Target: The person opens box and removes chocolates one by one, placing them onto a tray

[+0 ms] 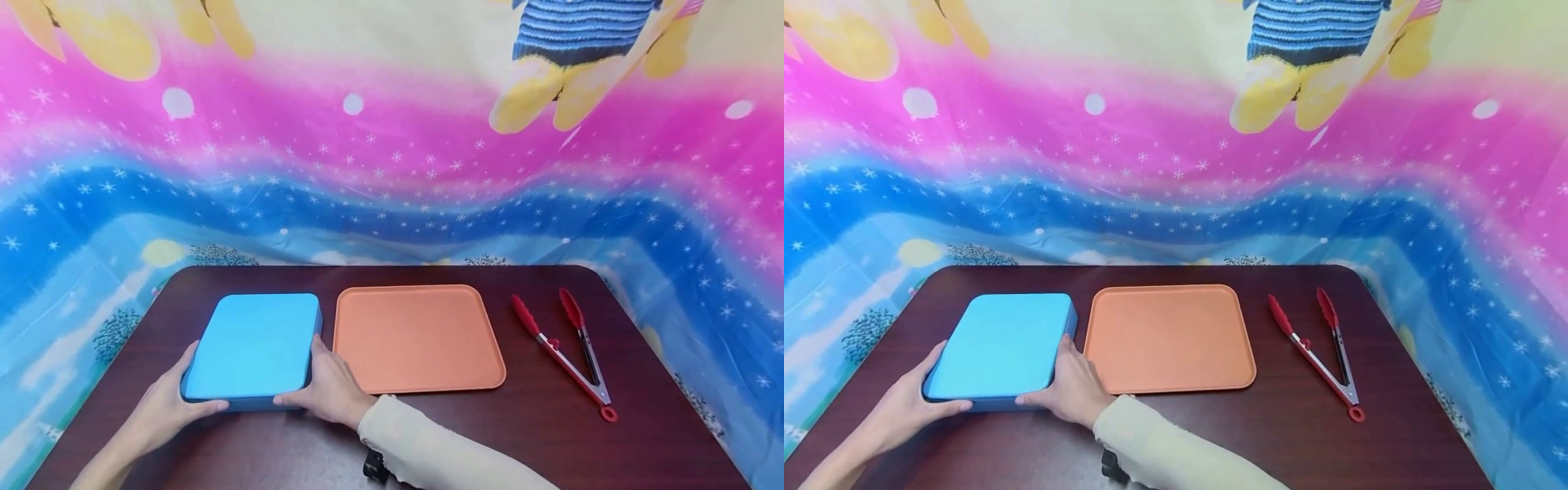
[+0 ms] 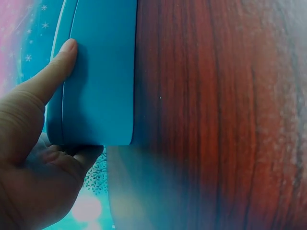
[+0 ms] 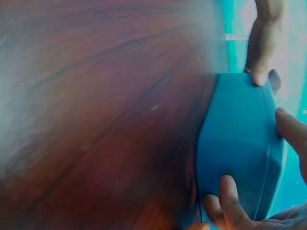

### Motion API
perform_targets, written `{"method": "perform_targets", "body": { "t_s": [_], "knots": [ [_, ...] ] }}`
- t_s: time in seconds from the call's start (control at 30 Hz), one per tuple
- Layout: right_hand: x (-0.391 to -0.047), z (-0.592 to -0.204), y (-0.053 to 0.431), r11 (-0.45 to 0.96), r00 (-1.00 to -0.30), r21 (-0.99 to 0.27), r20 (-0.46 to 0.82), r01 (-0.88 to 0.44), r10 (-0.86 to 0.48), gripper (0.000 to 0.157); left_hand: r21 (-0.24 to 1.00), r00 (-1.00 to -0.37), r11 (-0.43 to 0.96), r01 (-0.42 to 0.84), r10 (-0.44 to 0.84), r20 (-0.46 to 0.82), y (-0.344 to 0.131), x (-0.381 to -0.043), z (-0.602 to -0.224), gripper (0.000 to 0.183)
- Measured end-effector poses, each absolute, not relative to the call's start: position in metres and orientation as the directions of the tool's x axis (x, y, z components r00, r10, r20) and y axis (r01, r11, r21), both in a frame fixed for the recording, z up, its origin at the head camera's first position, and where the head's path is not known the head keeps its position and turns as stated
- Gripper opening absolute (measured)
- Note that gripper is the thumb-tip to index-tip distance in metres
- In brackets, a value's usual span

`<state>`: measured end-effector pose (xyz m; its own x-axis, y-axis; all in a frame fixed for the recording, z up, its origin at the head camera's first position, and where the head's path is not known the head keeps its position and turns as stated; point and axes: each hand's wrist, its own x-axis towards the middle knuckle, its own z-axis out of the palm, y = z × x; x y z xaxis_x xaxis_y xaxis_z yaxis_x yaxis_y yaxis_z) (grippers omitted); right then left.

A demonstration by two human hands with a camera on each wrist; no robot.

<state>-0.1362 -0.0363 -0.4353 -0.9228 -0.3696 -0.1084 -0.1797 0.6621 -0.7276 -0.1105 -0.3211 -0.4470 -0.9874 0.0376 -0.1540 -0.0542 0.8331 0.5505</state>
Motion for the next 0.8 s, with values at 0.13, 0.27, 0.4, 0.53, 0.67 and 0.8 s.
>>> {"method": "perform_targets", "body": {
  "t_s": [0.13, 0.27, 0.4, 0.53, 0.67, 0.8],
  "knots": [
    [-0.1372, -0.4329, -0.0379, 0.670, -0.922, -0.726, -0.138, -0.154, -0.361, 0.124, 0.553, -0.986, 0.831, -0.060, 0.036, -0.161, -0.3216, -0.1110, -0.4473, 0.127],
    [-0.1359, -0.4321, -0.0405, 0.683, -0.930, -0.716, -0.140, -0.142, -0.340, 0.127, 0.569, -0.986, 0.820, -0.062, 0.038, -0.163, -0.3228, -0.1105, -0.4486, 0.128],
    [-0.1341, -0.4330, -0.0424, 0.681, -0.933, -0.717, -0.128, -0.148, -0.337, 0.127, 0.576, -0.985, 0.815, -0.066, 0.039, -0.168, -0.3240, -0.1098, -0.4492, 0.127],
    [-0.1336, -0.4345, -0.0425, 0.685, -0.932, -0.709, -0.110, -0.169, -0.344, 0.125, 0.572, -0.985, 0.818, -0.064, 0.040, -0.167, -0.3243, -0.1103, -0.4489, 0.127],
    [-0.1344, -0.4370, -0.0413, 0.692, -0.933, -0.696, -0.088, -0.192, -0.348, 0.124, 0.564, -0.987, 0.824, -0.055, 0.039, -0.153, -0.3246, -0.1112, -0.4478, 0.126],
    [-0.1354, -0.4386, -0.0403, 0.697, -0.930, -0.685, -0.074, -0.215, -0.359, 0.124, 0.553, -0.990, 0.832, -0.043, 0.041, -0.138, -0.3240, -0.1124, -0.4463, 0.126]
  ]
}}
